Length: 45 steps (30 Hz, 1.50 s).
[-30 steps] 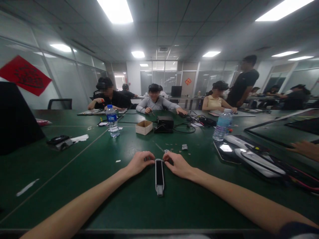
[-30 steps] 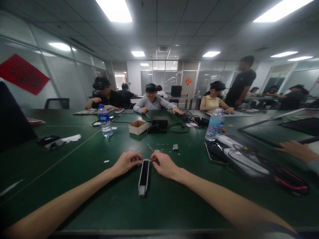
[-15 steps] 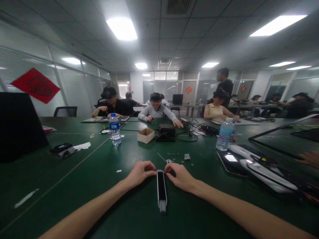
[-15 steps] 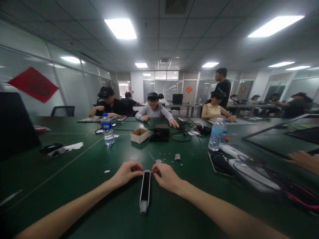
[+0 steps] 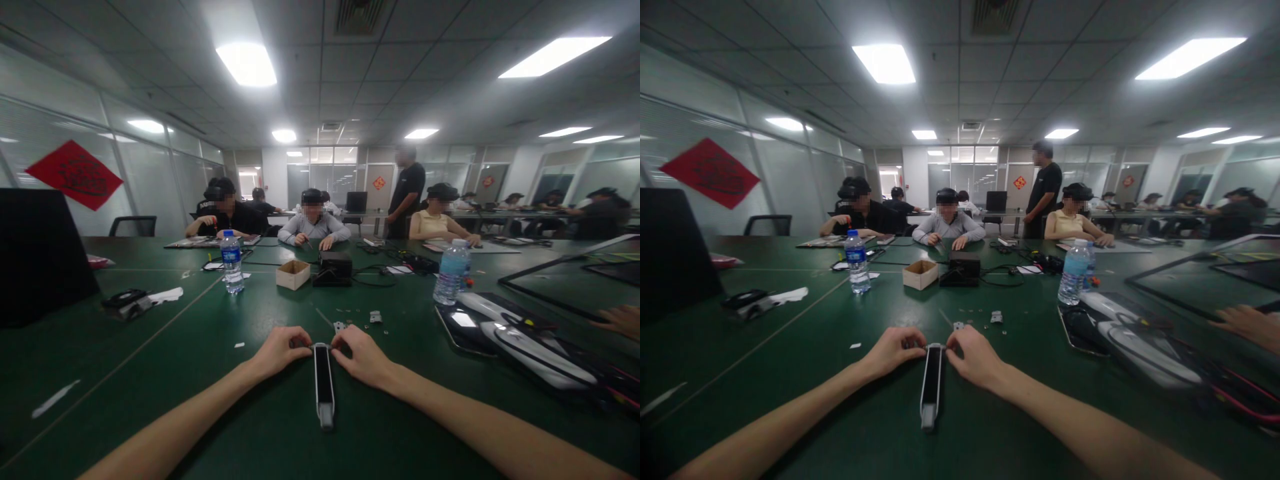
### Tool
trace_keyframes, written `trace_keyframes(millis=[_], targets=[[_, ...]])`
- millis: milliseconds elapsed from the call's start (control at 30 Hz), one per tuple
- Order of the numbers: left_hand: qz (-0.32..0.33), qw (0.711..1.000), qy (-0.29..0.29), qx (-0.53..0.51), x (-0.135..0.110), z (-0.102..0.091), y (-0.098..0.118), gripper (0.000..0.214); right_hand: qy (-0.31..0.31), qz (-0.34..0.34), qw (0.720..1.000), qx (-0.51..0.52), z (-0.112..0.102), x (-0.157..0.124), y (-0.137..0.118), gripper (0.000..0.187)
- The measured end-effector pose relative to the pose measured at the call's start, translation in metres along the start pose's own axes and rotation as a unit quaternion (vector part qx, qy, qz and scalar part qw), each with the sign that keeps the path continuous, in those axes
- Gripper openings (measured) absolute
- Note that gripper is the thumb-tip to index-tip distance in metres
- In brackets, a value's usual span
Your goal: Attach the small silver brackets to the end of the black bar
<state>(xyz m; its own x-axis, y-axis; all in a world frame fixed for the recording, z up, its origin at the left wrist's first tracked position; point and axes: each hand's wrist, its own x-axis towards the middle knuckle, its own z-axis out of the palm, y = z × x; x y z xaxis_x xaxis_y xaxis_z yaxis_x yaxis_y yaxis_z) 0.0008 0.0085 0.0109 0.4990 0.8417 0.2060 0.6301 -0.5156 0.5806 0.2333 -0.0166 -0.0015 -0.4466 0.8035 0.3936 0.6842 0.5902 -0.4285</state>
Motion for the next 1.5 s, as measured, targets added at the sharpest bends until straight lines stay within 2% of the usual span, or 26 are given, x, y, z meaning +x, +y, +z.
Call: trace_keyframes(millis=[267,633,867,1500], targets=[[0.036,0.999,0.005,0.014,0.0022,0.0076,-0.0061,0.014,0.003,-0.011,1.0,-0.003,0.0037,0.0013,0.0048,0.009],[0.039,0.999,0.002,0.021,0.0023,0.0094,-0.0046,0.012,0.003,-0.034,0.999,-0.022,0.005,0.0006,0.0068,0.007],[0.052,0.998,-0.001,0.017,0.0029,0.0101,-0.0095,0.013,-0.004,-0.026,0.999,-0.025,0.0014,0.0003,0.0022,0.007],[0.051,0.998,0.004,0.023,0.0017,0.009,-0.0038,0.011,-0.008,-0.019,0.999,-0.04,0.003,-0.0002,0.0036,0.01]])
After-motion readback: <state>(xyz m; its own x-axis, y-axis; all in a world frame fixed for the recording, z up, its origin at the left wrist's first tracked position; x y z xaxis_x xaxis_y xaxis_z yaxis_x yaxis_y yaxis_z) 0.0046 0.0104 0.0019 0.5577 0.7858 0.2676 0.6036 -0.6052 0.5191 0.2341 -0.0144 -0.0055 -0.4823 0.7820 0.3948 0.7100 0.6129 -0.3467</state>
